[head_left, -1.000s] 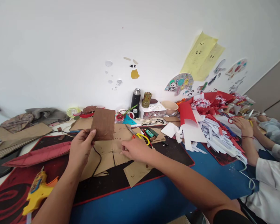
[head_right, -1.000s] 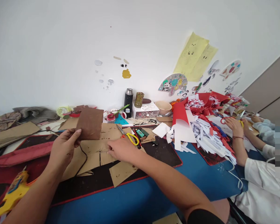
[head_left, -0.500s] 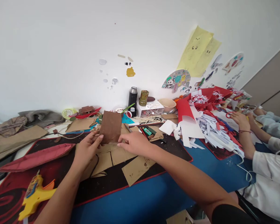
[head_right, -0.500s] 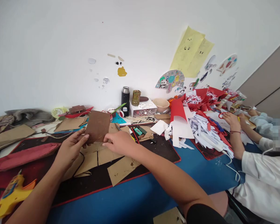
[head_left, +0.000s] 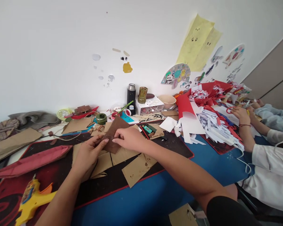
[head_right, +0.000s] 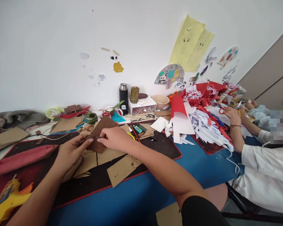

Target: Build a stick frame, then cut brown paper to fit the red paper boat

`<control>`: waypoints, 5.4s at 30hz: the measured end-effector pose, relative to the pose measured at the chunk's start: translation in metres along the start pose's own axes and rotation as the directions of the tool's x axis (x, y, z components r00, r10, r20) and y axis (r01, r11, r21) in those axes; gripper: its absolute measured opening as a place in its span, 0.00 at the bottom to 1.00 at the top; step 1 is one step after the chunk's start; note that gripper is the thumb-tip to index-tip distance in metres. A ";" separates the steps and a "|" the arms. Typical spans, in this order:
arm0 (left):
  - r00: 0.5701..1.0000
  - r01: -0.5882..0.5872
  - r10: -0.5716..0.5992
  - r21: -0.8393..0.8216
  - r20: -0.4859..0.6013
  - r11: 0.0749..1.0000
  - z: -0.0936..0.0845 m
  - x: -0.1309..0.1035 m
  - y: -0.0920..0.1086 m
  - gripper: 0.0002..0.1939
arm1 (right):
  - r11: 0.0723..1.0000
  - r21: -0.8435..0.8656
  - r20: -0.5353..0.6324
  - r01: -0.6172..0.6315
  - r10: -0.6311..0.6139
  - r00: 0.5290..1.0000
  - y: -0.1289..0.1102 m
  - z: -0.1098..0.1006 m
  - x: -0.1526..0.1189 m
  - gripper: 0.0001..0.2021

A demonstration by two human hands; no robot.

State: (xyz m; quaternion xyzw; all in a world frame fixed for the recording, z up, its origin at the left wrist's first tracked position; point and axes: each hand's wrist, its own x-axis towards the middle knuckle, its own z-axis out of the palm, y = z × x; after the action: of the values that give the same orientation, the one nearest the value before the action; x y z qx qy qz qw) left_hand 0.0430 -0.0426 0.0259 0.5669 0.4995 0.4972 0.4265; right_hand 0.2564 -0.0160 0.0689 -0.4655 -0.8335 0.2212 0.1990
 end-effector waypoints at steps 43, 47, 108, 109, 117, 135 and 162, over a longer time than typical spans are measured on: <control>0.917 -0.121 -0.102 -0.513 -0.385 0.850 0.011 0.006 -0.005 0.15 | 0.180 0.983 -0.025 -0.037 0.332 0.943 0.028 0.046 0.022 0.28; 0.937 -0.085 -0.090 -0.470 -0.337 0.879 0.016 0.002 -0.007 0.16 | 0.175 0.985 -0.076 0.009 0.381 0.921 0.035 0.044 0.024 0.29; 0.896 -0.075 -0.089 -0.345 -0.436 0.936 0.024 -0.010 -0.004 0.18 | 0.086 0.994 0.040 -0.072 0.327 0.944 0.020 0.043 0.016 0.25; 0.897 -0.075 -0.084 -0.338 -0.434 0.938 0.023 -0.010 -0.004 0.17 | 0.089 0.993 0.046 -0.079 0.319 0.947 0.020 0.042 0.016 0.25; 0.884 -0.092 -0.083 -0.347 -0.461 0.933 0.023 -0.007 -0.011 0.17 | 0.101 0.988 0.084 -0.117 0.286 0.955 0.019 0.045 0.014 0.30; 0.917 -0.021 -0.164 -0.455 -0.364 0.890 0.018 -0.002 -0.004 0.21 | 0.172 0.985 -0.026 -0.023 0.279 0.960 0.025 0.054 0.020 0.27; 0.967 0.047 -0.140 -0.394 -0.212 0.918 0.009 0.000 -0.005 0.32 | 0.200 0.978 0.005 -0.057 0.250 0.968 0.031 0.057 0.022 0.29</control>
State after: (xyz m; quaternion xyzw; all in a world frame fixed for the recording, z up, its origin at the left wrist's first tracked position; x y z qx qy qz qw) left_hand 0.0512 -0.0422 0.0199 0.3843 0.4656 0.6284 0.4906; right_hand 0.2366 0.0072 0.0074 -0.3348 -0.4425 0.6749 0.4865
